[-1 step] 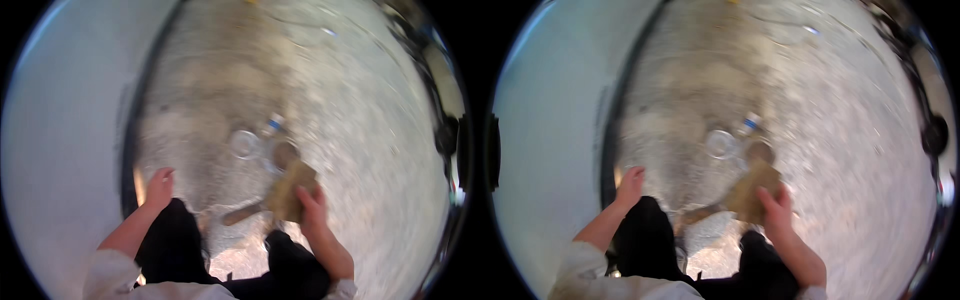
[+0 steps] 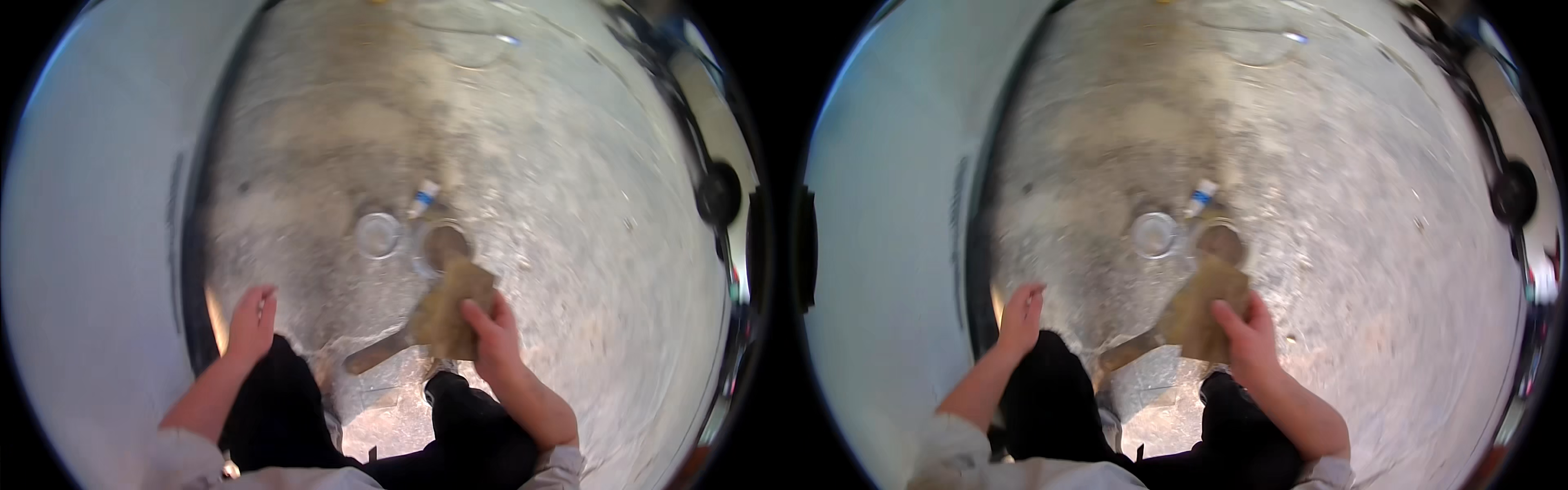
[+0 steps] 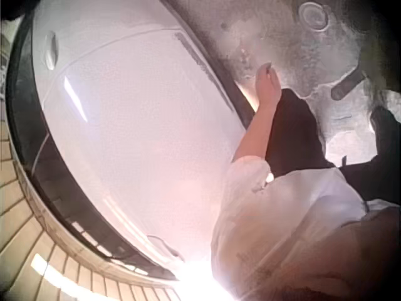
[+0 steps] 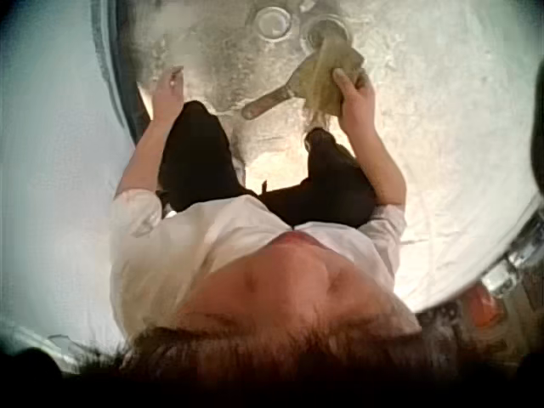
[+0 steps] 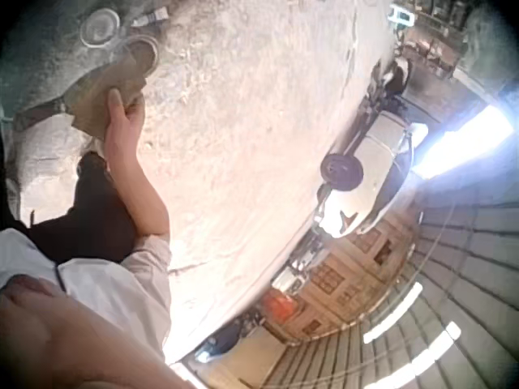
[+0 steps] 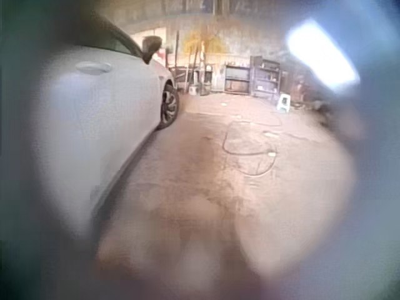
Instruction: The person prepares a body filler mixture by scooping a grey substance from a can onto a putty knife and adding a yellow hardener from a tube. They mix the two components together on the blade of the putty knife. The person then applies the mixed filler to a damaged area on the side panel of a white car using the putty knife.
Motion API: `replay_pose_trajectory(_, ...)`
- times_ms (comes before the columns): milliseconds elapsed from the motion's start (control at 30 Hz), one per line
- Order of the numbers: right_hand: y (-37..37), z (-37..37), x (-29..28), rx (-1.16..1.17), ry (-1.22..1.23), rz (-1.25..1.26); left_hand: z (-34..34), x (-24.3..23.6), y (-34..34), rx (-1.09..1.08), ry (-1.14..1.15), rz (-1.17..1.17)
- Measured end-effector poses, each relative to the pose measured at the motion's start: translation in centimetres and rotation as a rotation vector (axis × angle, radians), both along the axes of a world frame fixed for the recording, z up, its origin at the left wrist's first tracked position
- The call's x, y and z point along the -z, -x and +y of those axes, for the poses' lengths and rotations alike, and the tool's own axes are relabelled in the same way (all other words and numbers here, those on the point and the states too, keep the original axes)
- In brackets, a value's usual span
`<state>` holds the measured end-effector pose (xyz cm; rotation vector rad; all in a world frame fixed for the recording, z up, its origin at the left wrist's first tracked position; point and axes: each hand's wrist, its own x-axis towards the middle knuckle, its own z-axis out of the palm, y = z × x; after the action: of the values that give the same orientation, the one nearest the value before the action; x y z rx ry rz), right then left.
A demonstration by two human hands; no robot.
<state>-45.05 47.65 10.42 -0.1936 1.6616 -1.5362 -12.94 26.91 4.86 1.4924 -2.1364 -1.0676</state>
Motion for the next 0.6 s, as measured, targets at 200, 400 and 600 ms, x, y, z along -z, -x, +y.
replay_pose_trajectory(200,-0.1,-3.4,1.8,-0.193,0.122,-0.205,5.4,-3.4,8.1,0.403,-0.439,0.047)
replay_pose_trajectory(400,-0.9,-2.8,2.3,-0.212,0.07,-0.148,7.0,-3.7,10.4,0.451,-1.115,0.1)
replay_pose_trajectory(600,-0.7,-3.6,4.0,-0.149,-0.069,0.098,7.8,1.2,8.2,0.356,-0.36,0.133)
